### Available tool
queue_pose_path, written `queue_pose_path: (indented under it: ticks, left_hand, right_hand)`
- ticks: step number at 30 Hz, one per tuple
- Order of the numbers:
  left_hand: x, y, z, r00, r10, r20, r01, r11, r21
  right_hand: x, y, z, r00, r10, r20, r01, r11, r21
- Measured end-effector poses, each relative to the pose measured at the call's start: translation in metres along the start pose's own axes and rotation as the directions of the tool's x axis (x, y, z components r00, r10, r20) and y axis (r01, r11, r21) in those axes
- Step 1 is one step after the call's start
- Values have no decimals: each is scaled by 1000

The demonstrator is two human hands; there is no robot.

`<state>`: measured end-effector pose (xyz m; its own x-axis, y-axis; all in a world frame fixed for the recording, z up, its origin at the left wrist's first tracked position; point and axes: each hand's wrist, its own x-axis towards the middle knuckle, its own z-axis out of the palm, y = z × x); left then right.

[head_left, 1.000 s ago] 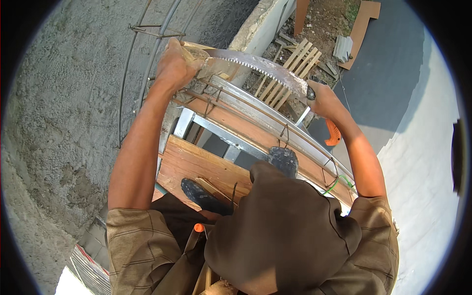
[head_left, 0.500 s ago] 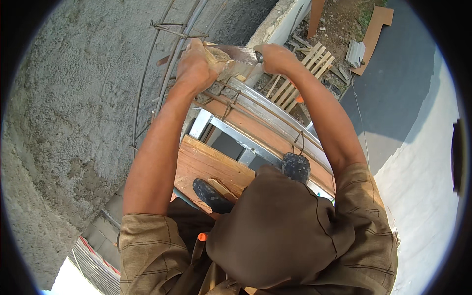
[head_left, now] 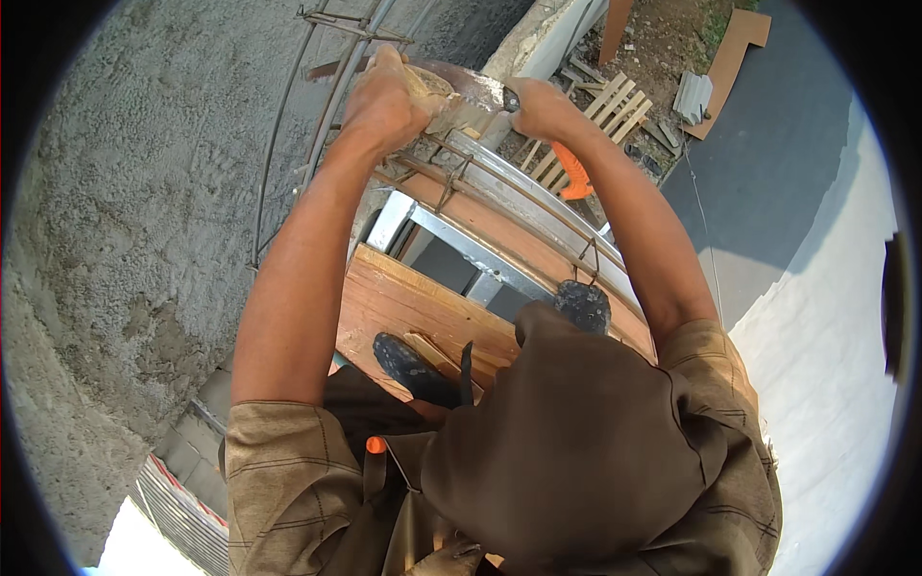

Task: The person is sawing a wooden block and then securing rebar with wire while on a construction scaffolding.

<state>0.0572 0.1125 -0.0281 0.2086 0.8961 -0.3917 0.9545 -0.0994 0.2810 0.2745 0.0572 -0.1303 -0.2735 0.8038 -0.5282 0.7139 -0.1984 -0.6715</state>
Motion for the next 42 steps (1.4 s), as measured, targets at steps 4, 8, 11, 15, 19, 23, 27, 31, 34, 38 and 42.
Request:
queue_pose_path:
  ticks: [4, 8, 11, 15, 19, 23, 27, 31, 34, 38, 42]
  left_hand:
    - [1, 5, -3, 999, -13, -29, 12, 1000, -9]
    - [4, 7, -7, 1000, 4, -19, -3, 1000, 15]
    - [2, 2, -3, 999, 18, -44, -16, 999, 43]
    - [3, -5, 3, 996, 52, -68, -54, 998, -26]
    - [4, -3, 0, 1000, -16, -3, 16, 995, -94]
    - [4, 3, -4, 1000, -19, 3, 19, 995, -96]
    - [9, 5, -3, 994, -99, -48, 96, 994, -47]
    - [11, 1, -2, 997, -59, -43, 55, 995, -84]
    - [8, -1, -3, 998, -28, -58, 21, 992, -125]
    - [4, 2, -2, 996, -75, -54, 65, 984, -164]
    - [2, 7, -4, 994, -96, -53, 87, 984, -153]
  right_hand:
    - [-92, 1, -39, 964, 73, -257, -41, 991, 128]
    - [-88, 7, -87, 995, 27, -96, -40, 990, -133]
    - [-44, 42, -64, 994, -32, -101, 22, 995, -97]
    - [-24, 89, -6, 995, -23, -98, 32, 995, 98]
    - [-57, 106, 19, 977, -181, -115, 211, 906, 366]
    - [-102, 100, 1, 978, -175, -115, 206, 906, 369]
    - [-122, 79, -20, 999, 0, -48, 18, 926, 378]
    - [-94, 56, -16, 985, -106, -140, 148, 929, 339]
    - [-62, 50, 0, 984, -74, -164, 127, 932, 340]
    - [-44, 57, 18, 985, -60, -164, 125, 900, 418]
    - [-58, 67, 18, 971, -44, -236, 145, 890, 433]
